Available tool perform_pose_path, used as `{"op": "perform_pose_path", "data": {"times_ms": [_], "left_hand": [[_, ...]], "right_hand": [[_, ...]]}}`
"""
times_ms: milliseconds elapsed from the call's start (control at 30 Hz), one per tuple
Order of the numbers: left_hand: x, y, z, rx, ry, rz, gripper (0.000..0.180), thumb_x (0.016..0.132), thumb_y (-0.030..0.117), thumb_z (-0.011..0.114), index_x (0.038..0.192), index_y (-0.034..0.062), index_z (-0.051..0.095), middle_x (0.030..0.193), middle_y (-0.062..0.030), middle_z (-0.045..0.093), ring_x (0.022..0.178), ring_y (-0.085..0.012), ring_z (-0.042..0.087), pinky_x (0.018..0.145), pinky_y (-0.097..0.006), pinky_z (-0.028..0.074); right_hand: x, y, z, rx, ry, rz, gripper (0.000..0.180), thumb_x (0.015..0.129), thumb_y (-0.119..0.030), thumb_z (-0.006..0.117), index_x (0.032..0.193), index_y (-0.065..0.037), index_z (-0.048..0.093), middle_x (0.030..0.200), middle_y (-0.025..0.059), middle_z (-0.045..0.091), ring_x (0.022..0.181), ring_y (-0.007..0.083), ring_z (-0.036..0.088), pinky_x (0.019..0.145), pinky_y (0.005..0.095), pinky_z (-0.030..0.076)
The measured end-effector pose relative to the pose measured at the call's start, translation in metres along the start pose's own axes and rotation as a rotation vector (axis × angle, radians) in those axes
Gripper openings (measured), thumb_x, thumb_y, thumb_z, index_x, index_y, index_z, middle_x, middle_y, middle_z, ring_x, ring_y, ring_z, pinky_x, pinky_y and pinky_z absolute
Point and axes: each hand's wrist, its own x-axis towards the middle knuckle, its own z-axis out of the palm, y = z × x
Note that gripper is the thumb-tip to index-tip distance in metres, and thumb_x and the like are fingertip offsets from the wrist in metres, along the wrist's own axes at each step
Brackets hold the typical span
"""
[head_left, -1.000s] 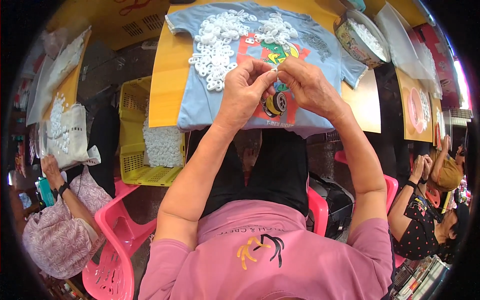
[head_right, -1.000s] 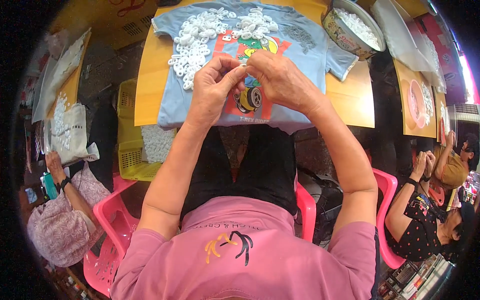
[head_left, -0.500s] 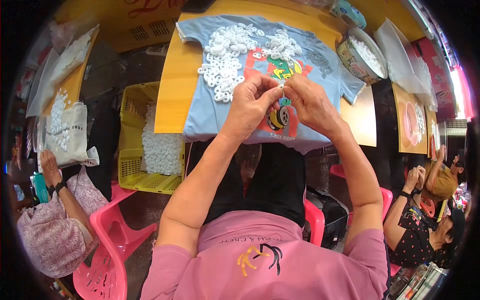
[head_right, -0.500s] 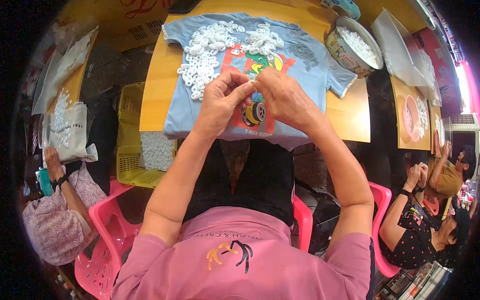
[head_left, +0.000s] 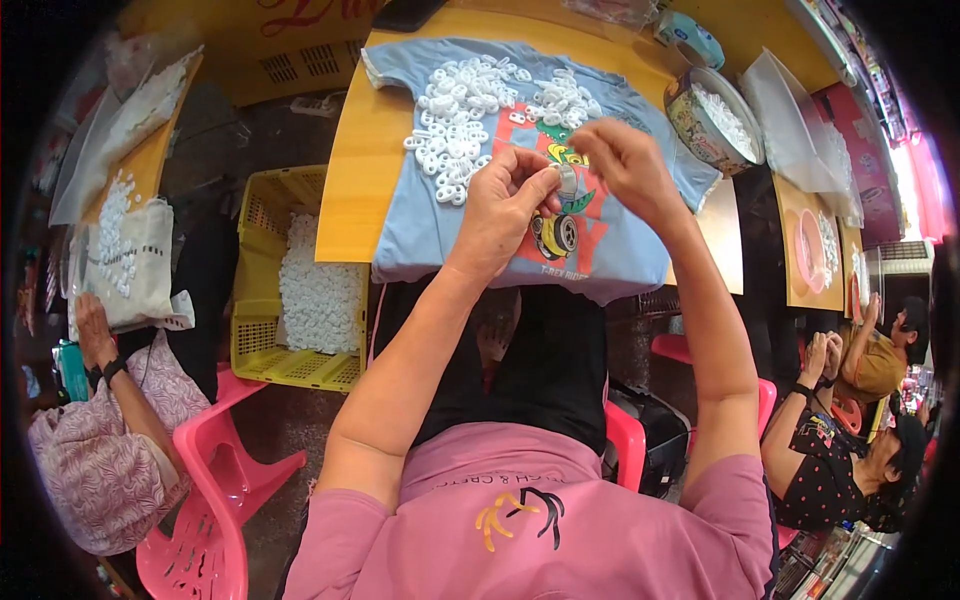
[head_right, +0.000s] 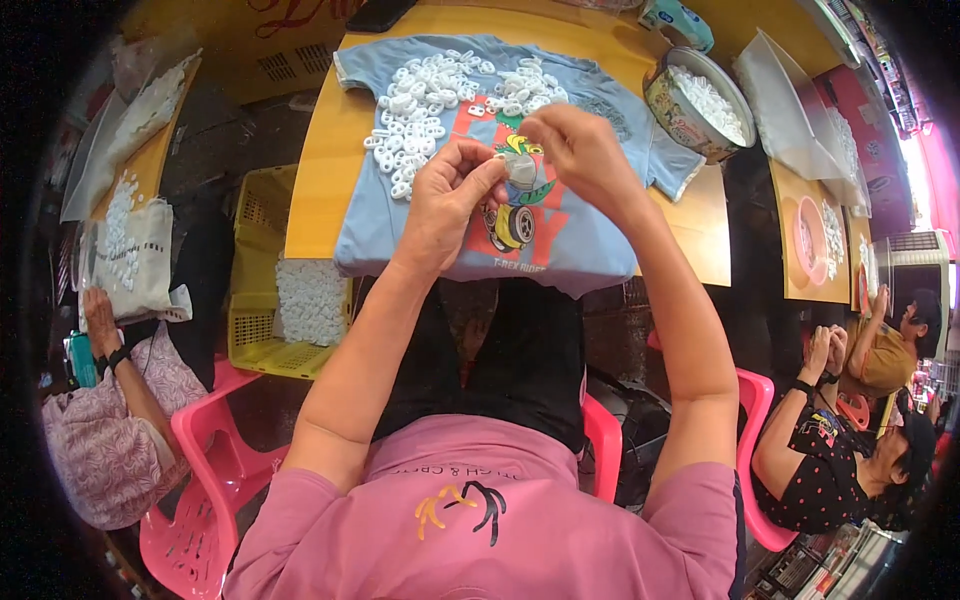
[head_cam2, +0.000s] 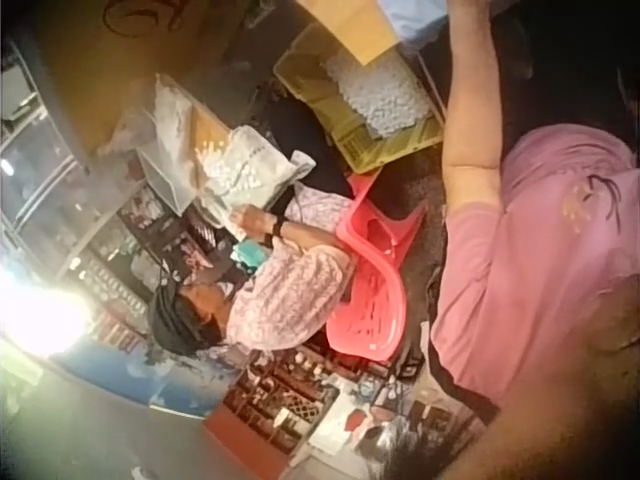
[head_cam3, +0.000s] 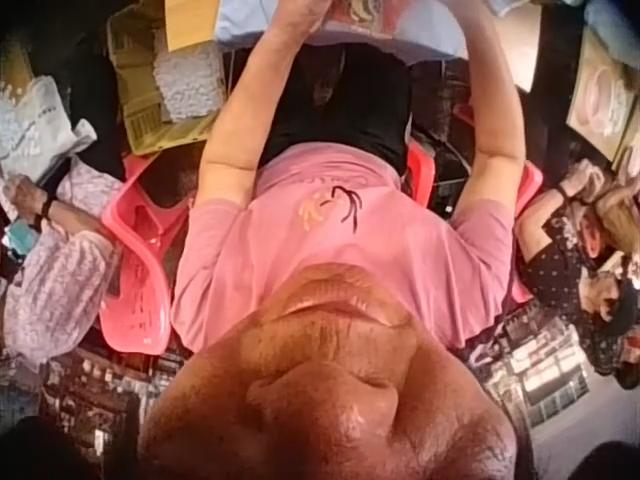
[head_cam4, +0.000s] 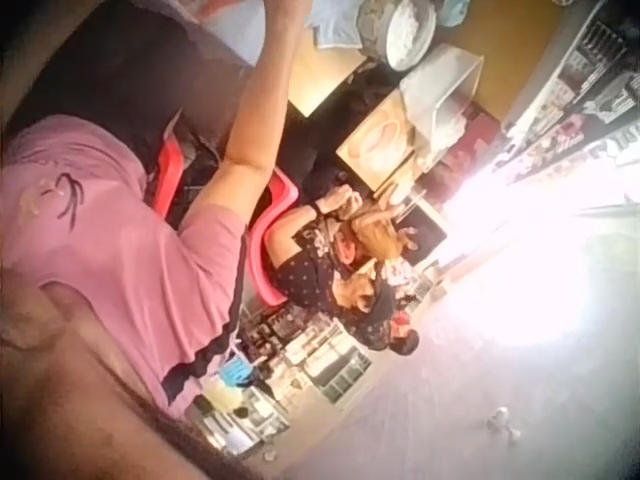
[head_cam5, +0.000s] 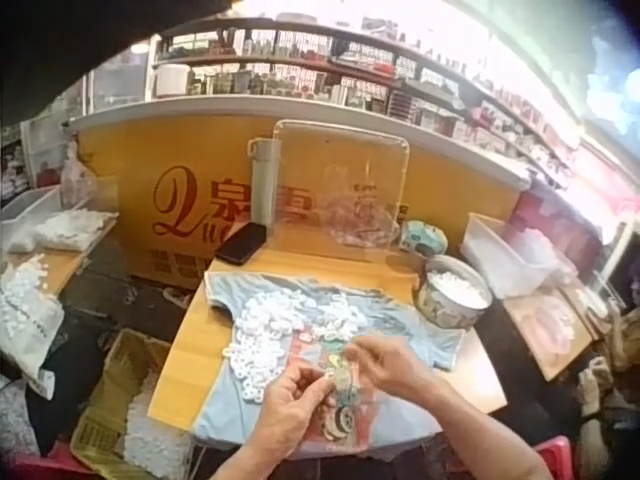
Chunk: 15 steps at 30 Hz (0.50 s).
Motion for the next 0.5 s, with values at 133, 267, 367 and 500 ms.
{"op": "perform_pose_path", "data": {"times_ms": [133,267,367,500], "left_hand": [[0.001,0.000,0.002,0.022,0.001,0.022,0.012,0.091,0.010,0.064,0.097,0.0019,0.058,0.080,-0.0028,0.061,0.070,-0.0077,0.059,0.063,-0.021,0.047],[0.000,0.000,0.000,0.033,-0.003,0.025,0.012,0.091,0.010,0.064,0.097,0.0016,0.057,0.080,-0.0028,0.061,0.069,-0.0078,0.059,0.063,-0.022,0.047],[-0.001,0.001,0.002,0.037,-0.013,0.019,0.012,0.091,0.010,0.064,0.097,0.0016,0.057,0.080,-0.0026,0.061,0.069,-0.0079,0.059,0.063,-0.022,0.047],[-0.002,0.001,0.002,0.047,-0.012,0.025,0.012,0.091,0.010,0.064,0.098,0.0014,0.058,0.080,-0.0026,0.061,0.069,-0.0081,0.059,0.063,-0.022,0.047]], "right_hand": [[0.024,0.021,0.006,-0.386,0.197,-0.292,0.010,0.086,-0.014,0.066,0.093,-0.008,0.071,0.086,0.0103,0.062,0.072,0.0265,0.061,0.064,0.0344,0.049],[0.029,0.019,0.017,-0.585,0.138,-0.309,0.012,0.085,-0.015,0.067,0.094,-0.008,0.069,0.089,0.0075,0.062,0.078,0.0283,0.063,0.066,0.0373,0.050],[0.028,0.021,0.021,-0.626,0.163,-0.340,0.014,0.083,-0.017,0.068,0.095,-0.009,0.066,0.092,0.0054,0.062,0.080,0.0291,0.064,0.066,0.0386,0.050],[0.025,0.026,0.021,-0.584,0.160,-0.367,0.015,0.084,-0.014,0.067,0.096,-0.008,0.064,0.090,0.0052,0.063,0.077,0.0275,0.064,0.065,0.0367,0.050]]}}
